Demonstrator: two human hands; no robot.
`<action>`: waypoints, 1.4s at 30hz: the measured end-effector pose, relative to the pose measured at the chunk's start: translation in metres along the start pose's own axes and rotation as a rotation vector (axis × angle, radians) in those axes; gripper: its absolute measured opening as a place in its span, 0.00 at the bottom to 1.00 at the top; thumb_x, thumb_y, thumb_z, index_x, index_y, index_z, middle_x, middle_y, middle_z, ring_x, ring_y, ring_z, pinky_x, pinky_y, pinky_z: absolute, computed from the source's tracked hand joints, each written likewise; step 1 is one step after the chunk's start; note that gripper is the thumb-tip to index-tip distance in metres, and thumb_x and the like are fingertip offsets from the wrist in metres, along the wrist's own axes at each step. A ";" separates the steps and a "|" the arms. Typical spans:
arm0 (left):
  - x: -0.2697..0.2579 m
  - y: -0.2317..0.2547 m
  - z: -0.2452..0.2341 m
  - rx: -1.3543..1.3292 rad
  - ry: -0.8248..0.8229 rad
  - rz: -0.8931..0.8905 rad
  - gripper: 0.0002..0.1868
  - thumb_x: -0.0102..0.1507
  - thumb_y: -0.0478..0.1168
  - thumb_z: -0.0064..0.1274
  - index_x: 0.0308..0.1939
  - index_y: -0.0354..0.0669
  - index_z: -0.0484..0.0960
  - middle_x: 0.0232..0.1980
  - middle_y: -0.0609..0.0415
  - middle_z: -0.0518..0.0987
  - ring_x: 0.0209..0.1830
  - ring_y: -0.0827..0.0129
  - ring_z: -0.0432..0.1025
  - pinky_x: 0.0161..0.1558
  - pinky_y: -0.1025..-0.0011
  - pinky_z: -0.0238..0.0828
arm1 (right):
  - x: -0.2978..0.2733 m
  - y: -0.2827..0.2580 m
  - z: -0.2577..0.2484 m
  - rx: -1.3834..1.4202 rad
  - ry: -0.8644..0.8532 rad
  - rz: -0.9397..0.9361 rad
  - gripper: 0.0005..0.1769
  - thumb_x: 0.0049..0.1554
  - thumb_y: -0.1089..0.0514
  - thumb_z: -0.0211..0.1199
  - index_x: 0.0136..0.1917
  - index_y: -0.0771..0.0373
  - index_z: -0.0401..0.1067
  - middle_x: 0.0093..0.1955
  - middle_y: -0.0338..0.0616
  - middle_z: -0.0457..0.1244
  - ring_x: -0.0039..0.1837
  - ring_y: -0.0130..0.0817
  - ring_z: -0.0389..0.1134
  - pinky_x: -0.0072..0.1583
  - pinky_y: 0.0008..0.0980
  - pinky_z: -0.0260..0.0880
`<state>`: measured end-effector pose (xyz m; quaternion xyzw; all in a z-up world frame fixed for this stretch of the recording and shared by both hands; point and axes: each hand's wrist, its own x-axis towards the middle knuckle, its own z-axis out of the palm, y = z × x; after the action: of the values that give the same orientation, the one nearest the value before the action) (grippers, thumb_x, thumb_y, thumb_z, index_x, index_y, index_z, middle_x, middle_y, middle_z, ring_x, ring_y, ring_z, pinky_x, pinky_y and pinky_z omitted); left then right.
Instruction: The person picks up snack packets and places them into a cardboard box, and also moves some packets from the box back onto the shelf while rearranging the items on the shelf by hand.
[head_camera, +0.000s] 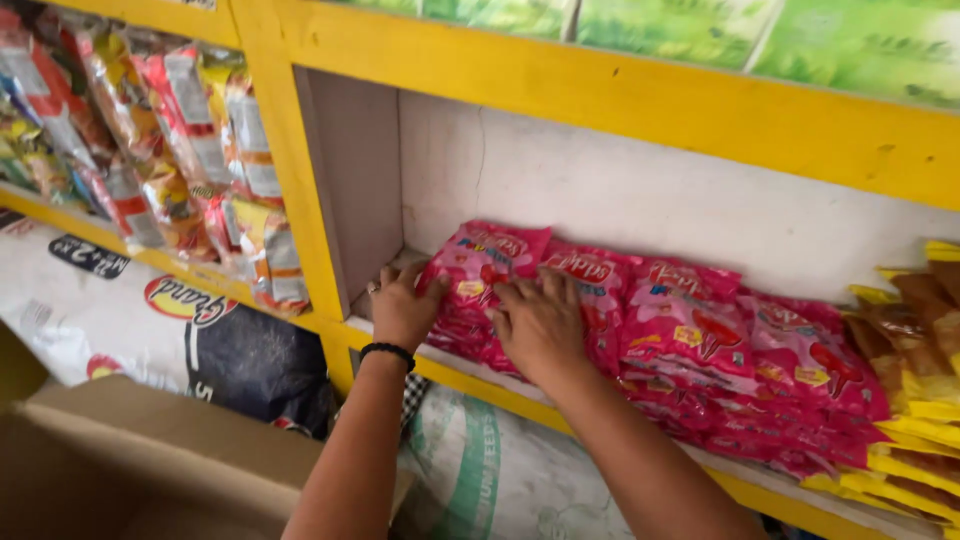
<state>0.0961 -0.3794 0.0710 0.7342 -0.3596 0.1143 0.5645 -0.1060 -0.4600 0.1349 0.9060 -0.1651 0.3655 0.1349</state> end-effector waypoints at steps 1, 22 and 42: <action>-0.003 -0.007 0.000 0.003 -0.001 -0.008 0.23 0.57 0.44 0.64 0.55 0.44 0.83 0.50 0.38 0.77 0.46 0.46 0.76 0.49 0.56 0.73 | 0.000 -0.001 -0.001 0.005 -0.007 -0.002 0.21 0.55 0.44 0.63 0.57 0.54 0.77 0.59 0.47 0.69 0.68 0.56 0.60 0.69 0.59 0.53; -0.128 0.009 -0.092 -0.009 -0.134 -0.074 0.10 0.63 0.43 0.59 0.38 0.39 0.84 0.38 0.43 0.81 0.40 0.50 0.77 0.43 0.57 0.74 | -0.044 -0.069 -0.043 0.220 -0.021 -0.329 0.17 0.55 0.58 0.65 0.59 0.59 0.75 0.66 0.50 0.63 0.71 0.54 0.60 0.69 0.57 0.61; -0.361 -0.304 -0.172 0.465 -0.569 -1.108 0.16 0.61 0.38 0.53 0.52 0.37 0.85 0.59 0.33 0.77 0.62 0.44 0.73 0.63 0.54 0.70 | -0.201 -0.332 0.156 0.491 -1.128 -0.416 0.09 0.55 0.65 0.56 0.45 0.66 0.77 0.51 0.62 0.69 0.55 0.59 0.71 0.56 0.53 0.73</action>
<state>0.0788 -0.0471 -0.3055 0.9146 -0.0300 -0.3165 0.2499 -0.0139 -0.1745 -0.1572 0.9764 0.0567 -0.1733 -0.1156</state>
